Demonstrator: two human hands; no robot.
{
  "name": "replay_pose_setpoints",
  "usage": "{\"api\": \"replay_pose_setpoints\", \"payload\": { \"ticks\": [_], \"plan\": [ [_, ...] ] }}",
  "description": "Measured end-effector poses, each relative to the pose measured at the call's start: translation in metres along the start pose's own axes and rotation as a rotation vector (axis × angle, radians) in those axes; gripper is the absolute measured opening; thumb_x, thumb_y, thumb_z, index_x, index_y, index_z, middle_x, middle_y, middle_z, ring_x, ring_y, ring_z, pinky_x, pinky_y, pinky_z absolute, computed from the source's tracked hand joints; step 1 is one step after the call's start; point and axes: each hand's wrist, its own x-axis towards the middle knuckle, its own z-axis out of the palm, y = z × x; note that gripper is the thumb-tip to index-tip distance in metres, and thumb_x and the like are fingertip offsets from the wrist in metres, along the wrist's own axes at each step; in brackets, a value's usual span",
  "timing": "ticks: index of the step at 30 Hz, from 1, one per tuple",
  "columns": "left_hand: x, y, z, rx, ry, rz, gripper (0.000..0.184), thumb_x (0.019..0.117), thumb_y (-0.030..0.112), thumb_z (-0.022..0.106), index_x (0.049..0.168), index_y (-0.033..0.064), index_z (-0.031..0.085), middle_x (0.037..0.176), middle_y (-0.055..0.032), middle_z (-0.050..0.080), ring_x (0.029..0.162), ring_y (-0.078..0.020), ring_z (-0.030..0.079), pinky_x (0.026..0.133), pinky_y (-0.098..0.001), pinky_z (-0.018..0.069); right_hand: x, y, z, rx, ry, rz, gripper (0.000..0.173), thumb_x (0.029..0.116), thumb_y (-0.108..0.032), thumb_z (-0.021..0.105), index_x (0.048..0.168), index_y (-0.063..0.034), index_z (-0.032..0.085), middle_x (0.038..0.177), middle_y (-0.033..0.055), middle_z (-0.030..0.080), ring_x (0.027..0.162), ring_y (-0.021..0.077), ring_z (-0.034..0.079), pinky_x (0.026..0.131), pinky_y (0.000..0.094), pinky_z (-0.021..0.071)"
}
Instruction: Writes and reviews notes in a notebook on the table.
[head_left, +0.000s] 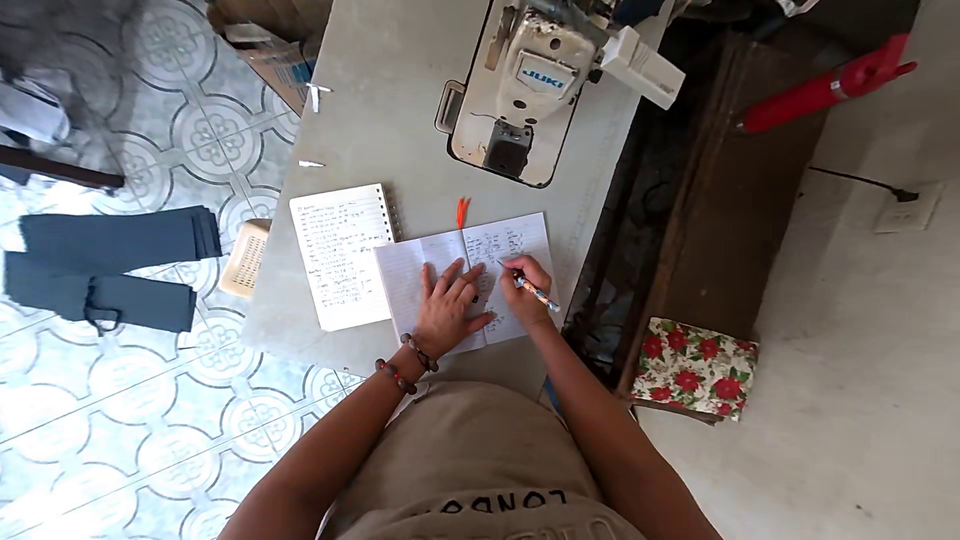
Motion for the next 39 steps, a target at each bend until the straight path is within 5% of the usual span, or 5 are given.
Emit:
{"api": "replay_pose_setpoints", "payload": {
  "ticks": [15,21,39],
  "plan": [
    [0.000,0.000,-0.001,0.001,0.011,0.007,0.042,0.0833,0.050,0.077,0.093,0.0092,0.072,0.148,-0.0052,0.059,0.144,-0.0360,0.046,0.114,-0.0763,0.0179,0.002,-0.003,0.001,-0.081,-0.007,0.001,0.015,0.0854,0.003,0.061,0.097,0.0088,0.068,0.088,0.0186,0.067,0.074,0.0206,0.065,0.068,0.0296,0.0564],
    [0.001,0.000,0.000,-0.011,0.000,0.000,0.042,0.0826,0.049,0.078,0.091,0.0088,0.071,0.149,-0.0057,0.058,0.145,-0.0362,0.045,0.114,-0.0761,0.0164,0.003,0.009,0.000,0.040,0.059,-0.010,0.017,0.0866,0.001,0.059,0.099,0.0100,0.067,0.086,0.0168,0.067,0.069,0.0122,0.062,0.066,0.0226,0.0537],
    [0.000,0.000,0.000,-0.001,-0.001,0.003,0.043,0.0832,0.050,0.078,0.094,0.0093,0.072,0.149,-0.0049,0.058,0.145,-0.0356,0.045,0.115,-0.0760,0.0156,0.002,-0.002,0.000,-0.065,0.010,0.006,0.016,0.0864,0.002,0.060,0.098,0.0085,0.068,0.086,0.0177,0.066,0.071,0.0191,0.063,0.066,0.0290,0.0548]
  ]
}}
